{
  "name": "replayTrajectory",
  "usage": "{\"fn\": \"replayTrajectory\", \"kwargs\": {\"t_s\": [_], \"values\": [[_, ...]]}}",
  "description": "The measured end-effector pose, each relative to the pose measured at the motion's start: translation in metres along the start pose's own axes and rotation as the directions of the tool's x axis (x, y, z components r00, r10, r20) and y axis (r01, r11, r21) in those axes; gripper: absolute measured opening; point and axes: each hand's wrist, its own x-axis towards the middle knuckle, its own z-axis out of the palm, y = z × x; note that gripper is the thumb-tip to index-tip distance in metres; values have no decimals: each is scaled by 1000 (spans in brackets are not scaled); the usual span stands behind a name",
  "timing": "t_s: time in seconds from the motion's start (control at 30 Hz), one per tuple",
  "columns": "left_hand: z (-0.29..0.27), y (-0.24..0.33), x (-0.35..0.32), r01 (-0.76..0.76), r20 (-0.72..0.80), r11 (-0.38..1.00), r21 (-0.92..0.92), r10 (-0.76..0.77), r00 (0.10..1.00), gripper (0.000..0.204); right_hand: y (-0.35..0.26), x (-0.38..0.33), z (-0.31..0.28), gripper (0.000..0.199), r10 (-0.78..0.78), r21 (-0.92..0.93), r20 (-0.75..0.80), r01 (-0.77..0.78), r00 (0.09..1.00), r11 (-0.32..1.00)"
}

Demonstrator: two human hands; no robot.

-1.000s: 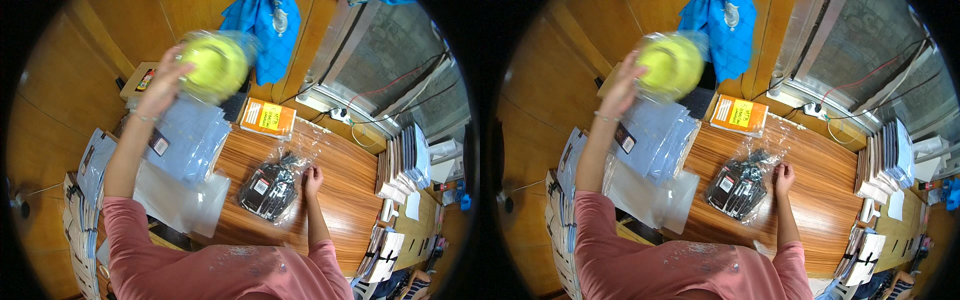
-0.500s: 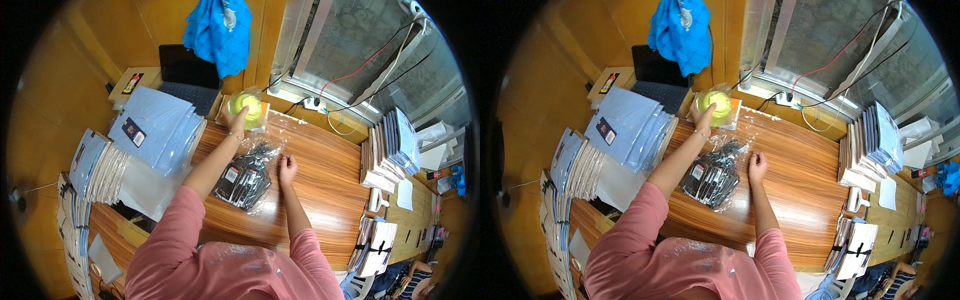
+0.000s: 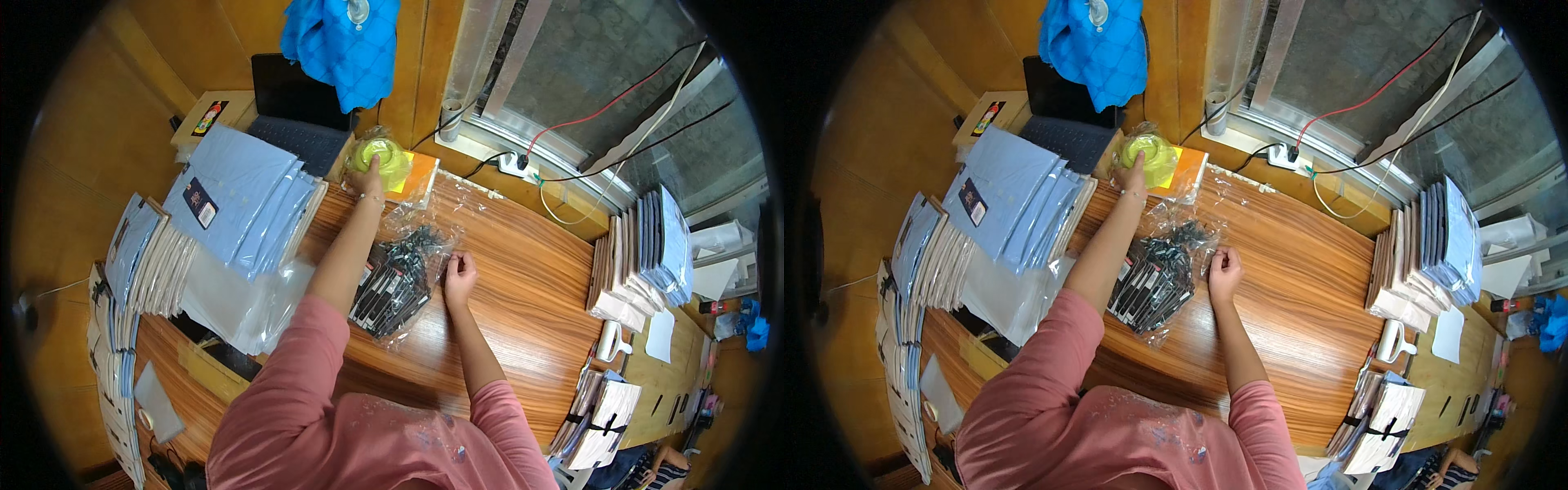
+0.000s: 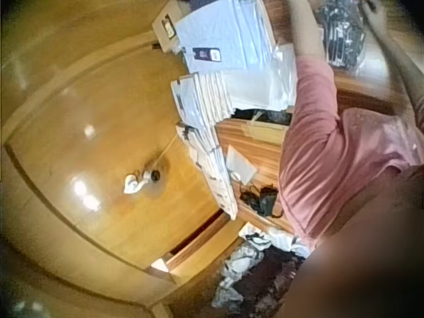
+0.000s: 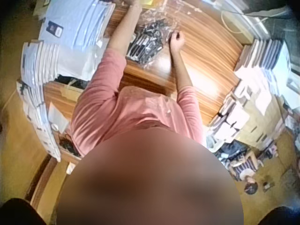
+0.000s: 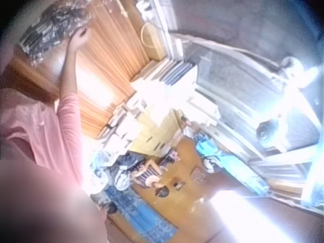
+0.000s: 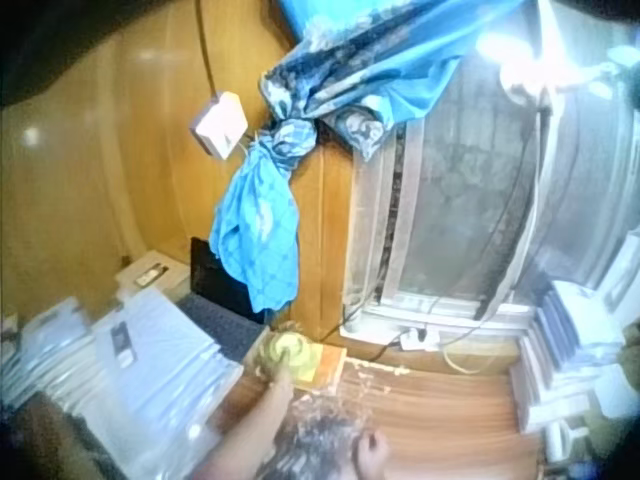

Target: The person folds a light blue shirt on a wooden table, places a cardboard insert inside, and then puts the folded shirt into a clear plastic bag. They seal the bag and stack it with other packaged shirts. The person also handles a roll of yellow tape and other packaged items on the table.

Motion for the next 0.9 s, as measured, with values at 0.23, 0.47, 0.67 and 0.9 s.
{"fn": "replayTrajectory", "kwargs": {"t_s": [0.23,0.47,0.67,0.9], "values": [[-30,43,-24,382,448,826,-414,-180,876,63,2,3,0,11,-33,29,-2,33,999,999],[-51,79,-36,629,605,656,-417,-316,731,72,0,3,4,7,-25,12,17,25,1000,1000],[-112,66,-85,-439,832,897,52,203,516,72,5,2,-2,11,-55,-31,-13,54,998,998],[-143,35,-145,-257,802,914,313,-110,587,68,-15,4,-7,33,33,7,173,-34,984,999]]}}
